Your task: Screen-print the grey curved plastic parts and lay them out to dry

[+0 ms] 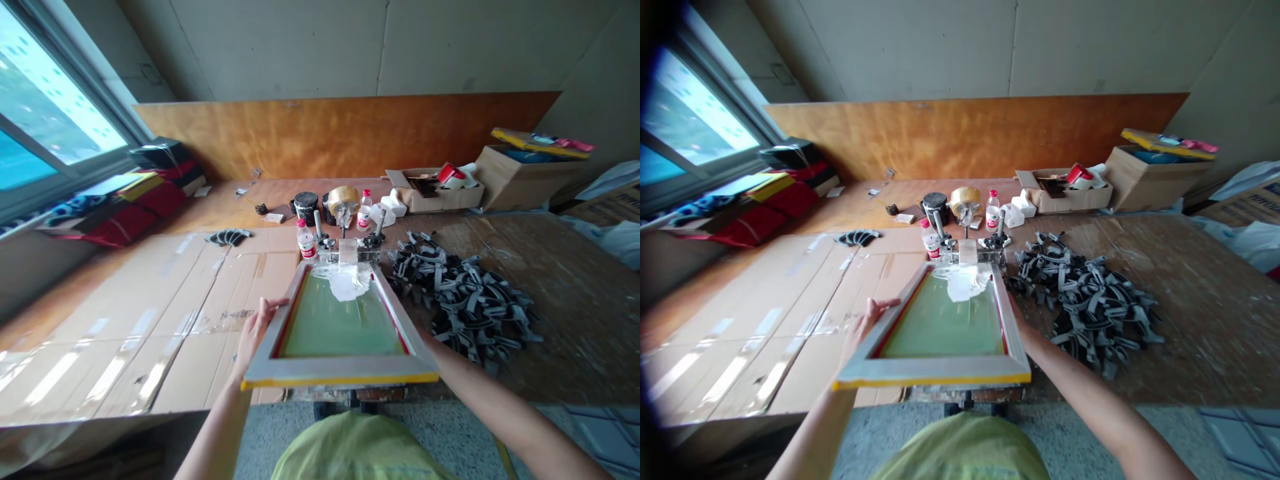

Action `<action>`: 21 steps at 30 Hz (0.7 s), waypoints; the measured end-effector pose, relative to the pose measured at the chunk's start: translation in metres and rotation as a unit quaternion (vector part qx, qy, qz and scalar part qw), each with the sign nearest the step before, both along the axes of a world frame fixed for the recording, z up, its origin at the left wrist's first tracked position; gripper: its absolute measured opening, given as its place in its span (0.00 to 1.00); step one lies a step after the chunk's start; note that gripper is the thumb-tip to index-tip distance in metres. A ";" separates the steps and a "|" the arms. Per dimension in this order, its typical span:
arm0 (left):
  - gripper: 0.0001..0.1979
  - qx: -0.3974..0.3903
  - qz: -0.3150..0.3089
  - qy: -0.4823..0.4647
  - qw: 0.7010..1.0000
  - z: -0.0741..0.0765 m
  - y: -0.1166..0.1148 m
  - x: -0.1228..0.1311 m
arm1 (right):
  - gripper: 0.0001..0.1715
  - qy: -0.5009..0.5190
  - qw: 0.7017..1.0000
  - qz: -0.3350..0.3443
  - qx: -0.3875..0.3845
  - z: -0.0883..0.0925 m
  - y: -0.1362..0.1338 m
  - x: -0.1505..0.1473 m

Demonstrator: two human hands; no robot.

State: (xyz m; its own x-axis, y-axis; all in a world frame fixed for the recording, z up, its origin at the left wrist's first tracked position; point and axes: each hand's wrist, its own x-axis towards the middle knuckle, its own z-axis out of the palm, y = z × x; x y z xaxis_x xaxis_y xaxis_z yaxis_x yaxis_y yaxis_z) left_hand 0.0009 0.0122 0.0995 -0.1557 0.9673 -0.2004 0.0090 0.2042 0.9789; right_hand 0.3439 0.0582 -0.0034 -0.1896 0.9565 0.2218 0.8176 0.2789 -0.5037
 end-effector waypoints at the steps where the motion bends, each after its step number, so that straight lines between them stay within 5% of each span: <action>1: 0.34 -0.037 -0.016 -0.001 0.999 -0.013 -0.011 -0.002 | 0.20 -0.002 1.000 -0.017 0.005 0.005 0.005 0.011; 5: 0.44 -0.089 -0.043 -0.002 0.995 -0.067 -0.035 0.000 | 0.23 -0.022 0.997 -0.053 0.060 0.039 0.040 0.024; 9: 0.46 -0.080 -0.038 0.021 0.996 -0.101 -0.034 0.003 | 0.35 -0.079 0.993 0.042 0.077 0.068 0.076 -0.028; 13: 0.43 -0.088 -0.045 0.019 0.995 -0.106 -0.032 0.003 | 0.17 -0.181 0.981 0.074 -0.011 0.071 0.087 -0.071; 16: 0.42 -0.097 -0.047 -0.003 0.994 -0.103 -0.034 0.004 | 0.07 -0.199 0.975 0.100 -0.027 0.061 0.073 -0.071; 21: 0.42 -0.103 -0.038 -0.016 0.994 -0.101 -0.036 0.006 | 0.15 -0.165 0.955 0.247 0.021 0.054 0.032 -0.041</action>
State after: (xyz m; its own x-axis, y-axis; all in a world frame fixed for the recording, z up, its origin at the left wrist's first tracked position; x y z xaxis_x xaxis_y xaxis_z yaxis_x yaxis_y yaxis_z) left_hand 0.0066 -0.0238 -0.0010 -0.0731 0.9138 -0.3996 0.0010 0.4007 0.9162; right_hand 0.3031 0.0905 0.0510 -0.6813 0.7238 0.1093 0.6931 0.6859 -0.2217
